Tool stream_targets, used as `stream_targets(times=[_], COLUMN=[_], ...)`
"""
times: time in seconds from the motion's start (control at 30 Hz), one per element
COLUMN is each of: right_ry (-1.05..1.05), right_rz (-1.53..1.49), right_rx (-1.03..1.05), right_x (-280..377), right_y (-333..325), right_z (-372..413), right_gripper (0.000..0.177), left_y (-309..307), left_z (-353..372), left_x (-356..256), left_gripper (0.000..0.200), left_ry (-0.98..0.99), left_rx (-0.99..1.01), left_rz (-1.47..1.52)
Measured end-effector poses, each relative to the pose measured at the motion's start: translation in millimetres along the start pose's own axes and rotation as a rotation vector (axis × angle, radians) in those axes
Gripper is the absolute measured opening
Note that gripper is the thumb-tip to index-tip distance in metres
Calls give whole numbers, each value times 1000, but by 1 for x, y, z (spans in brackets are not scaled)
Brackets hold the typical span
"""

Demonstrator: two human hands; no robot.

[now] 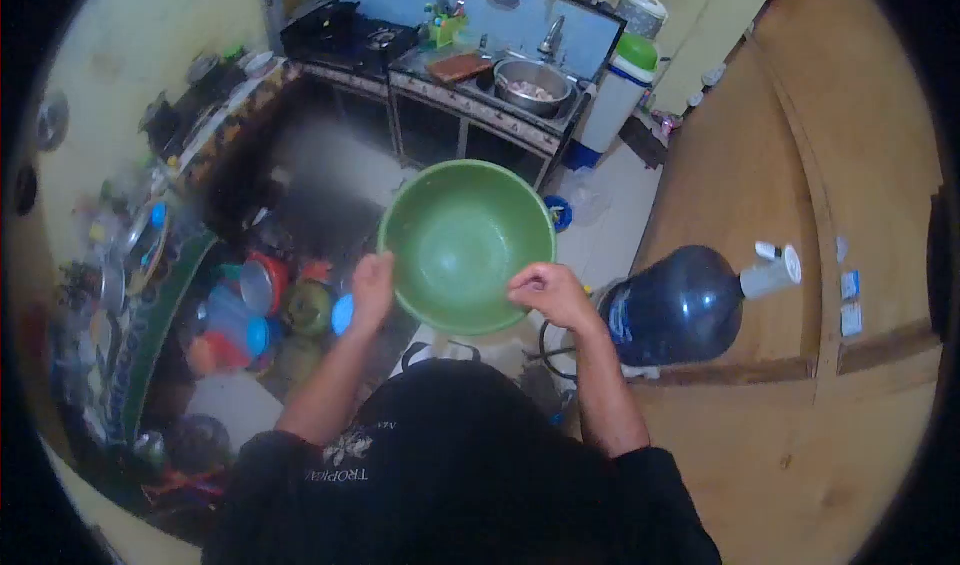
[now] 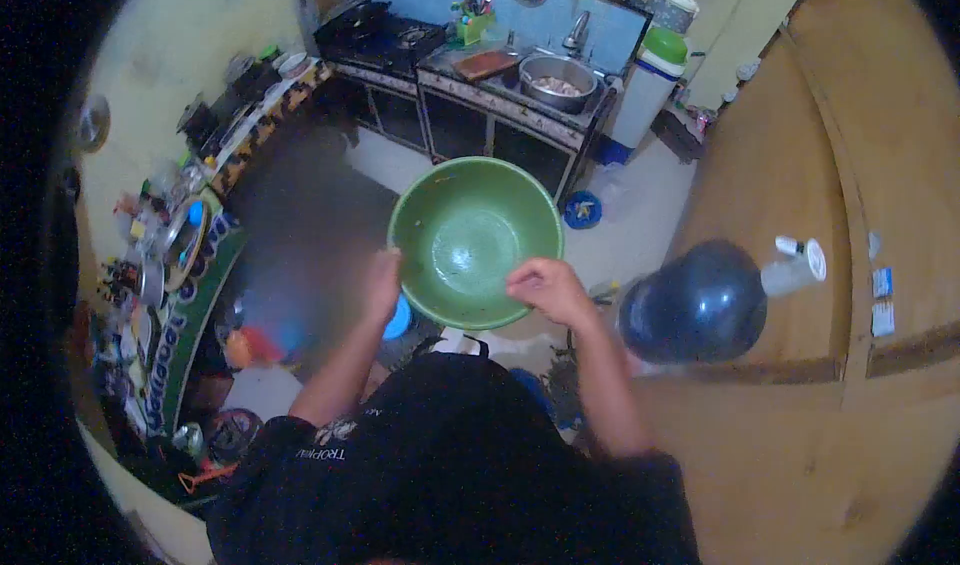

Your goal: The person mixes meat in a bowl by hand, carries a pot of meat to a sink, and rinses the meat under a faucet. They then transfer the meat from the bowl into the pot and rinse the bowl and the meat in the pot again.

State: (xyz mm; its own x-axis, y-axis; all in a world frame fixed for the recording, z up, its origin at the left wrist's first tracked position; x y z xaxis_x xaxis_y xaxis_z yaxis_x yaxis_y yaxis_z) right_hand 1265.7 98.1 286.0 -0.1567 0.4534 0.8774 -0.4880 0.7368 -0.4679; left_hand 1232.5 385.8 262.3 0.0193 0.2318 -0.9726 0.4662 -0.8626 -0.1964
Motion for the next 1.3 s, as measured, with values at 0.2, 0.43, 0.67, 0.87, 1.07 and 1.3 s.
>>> stream_targets(times=[0.2, 0.43, 0.67, 0.87, 1.07, 1.3], right_ry=[210, 308, 270, 298, 301, 300], right_rz=[-285, -636, -702, -660, -921, -1041], right_rx=[-412, -631, -482, -492, -690, -803], right_x=[-69, -159, -159, -155, -182, -163], right_y=[-123, -213, -265, -264, -238, -236], right_z=[-38, -166, -329, -405, -412, -443], right_gripper=[17, 9, 19, 16, 11, 18], left_y=[10, 63, 136, 161, 172, 199], left_z=[-151, -285, -365, -468, -570, -634], left_x=[62, 73, -18, 44, 77, 125], left_gripper=[28, 28, 36, 32, 37, 38], left_ry=[19, -53, -265, -245, 18, 52], left_rx=[1, -88, -51, 109, 147, 375], left_rz=[69, 1, -209, -389, -341, -510])
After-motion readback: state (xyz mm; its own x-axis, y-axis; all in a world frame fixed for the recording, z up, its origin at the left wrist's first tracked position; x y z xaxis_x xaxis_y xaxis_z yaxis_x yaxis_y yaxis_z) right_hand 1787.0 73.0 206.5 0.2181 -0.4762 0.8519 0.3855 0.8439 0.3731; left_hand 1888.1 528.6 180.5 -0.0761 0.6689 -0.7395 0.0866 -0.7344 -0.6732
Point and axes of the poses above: each hand's wrist, its own z-axis away from the middle knuckle, its own y-axis out of the palm, x = y × z, the point moved 9 cm from there along -z, towards the middle knuckle, and after that the axes turned 12 degrees about z, right-handed, at the moved point
